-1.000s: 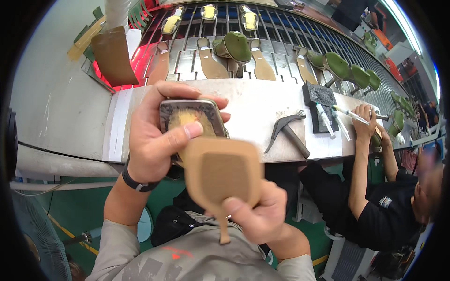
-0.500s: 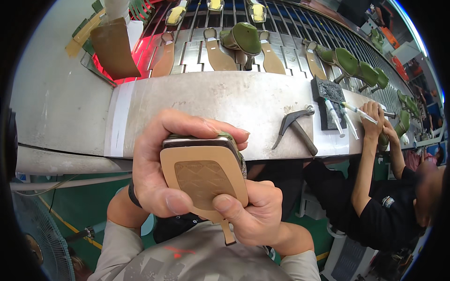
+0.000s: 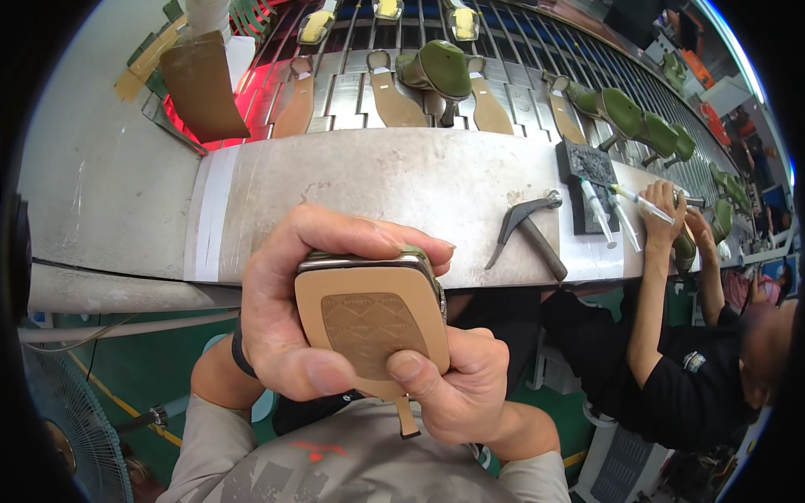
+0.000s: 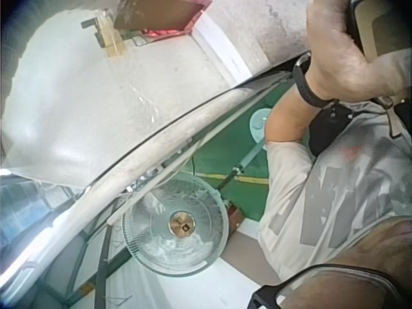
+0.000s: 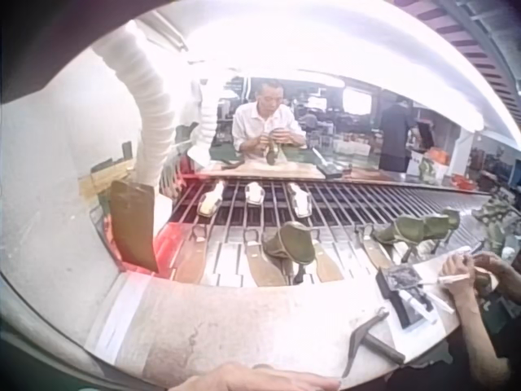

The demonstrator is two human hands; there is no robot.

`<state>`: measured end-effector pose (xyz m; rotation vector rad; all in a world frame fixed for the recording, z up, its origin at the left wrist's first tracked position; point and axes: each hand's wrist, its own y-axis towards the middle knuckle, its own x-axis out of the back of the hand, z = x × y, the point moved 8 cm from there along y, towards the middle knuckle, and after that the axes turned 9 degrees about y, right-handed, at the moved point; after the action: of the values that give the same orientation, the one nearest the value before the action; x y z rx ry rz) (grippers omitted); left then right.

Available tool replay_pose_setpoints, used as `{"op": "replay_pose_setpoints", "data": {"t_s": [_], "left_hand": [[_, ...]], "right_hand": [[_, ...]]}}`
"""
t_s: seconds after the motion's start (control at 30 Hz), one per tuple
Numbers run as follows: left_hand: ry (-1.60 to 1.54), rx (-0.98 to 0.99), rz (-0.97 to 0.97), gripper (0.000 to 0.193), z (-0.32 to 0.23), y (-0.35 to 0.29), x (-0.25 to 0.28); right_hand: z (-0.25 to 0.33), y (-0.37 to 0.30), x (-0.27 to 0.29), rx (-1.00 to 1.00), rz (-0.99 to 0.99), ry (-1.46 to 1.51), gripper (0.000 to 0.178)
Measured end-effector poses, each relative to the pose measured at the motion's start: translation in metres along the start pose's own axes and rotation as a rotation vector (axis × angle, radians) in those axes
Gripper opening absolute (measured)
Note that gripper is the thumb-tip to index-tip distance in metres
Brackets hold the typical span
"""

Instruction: The person assembles high-heeled shoes by pressing soles onto shoe lasts by hand and hammering around the edges and heels using a hammer.

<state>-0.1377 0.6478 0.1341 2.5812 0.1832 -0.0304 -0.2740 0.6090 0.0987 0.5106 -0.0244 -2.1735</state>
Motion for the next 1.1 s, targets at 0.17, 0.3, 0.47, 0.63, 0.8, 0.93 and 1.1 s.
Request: {"op": "replay_pose_setpoints", "data": {"t_s": [0.17,0.3,0.47,0.63,0.8,0.93,1.1], "left_hand": [[-0.171,0.185,-0.039,0.058,0.000,-0.001,0.001],[-0.132,0.270,-0.072,0.053,-0.004,-0.001,0.003],[-0.044,0.376,-0.116,0.039,-0.014,-0.001,0.009],[0.234,0.408,-0.070,0.014,-0.036,0.008,0.011],[0.436,0.494,0.113,0.018,-0.029,0.037,0.009],[-0.208,0.429,0.061,0.042,0.018,0.048,0.026],[0.027,0.128,0.068,0.052,0.029,0.056,0.027]], "right_hand": [[-0.005,-0.007,0.002,-0.038,-0.031,-0.011,0.028],[-0.007,-0.010,-0.002,-0.039,-0.063,-0.018,0.023],[-0.002,-0.012,-0.005,0.006,-0.040,-0.061,0.021],[-0.002,-0.014,-0.014,-0.026,0.036,-0.140,0.029],[0.009,-0.004,-0.003,-0.067,0.029,-0.273,0.030],[0.001,0.020,0.021,-0.269,-0.157,0.235,0.042],[-0.004,0.036,0.044,-0.249,-0.143,0.371,0.041]]}}
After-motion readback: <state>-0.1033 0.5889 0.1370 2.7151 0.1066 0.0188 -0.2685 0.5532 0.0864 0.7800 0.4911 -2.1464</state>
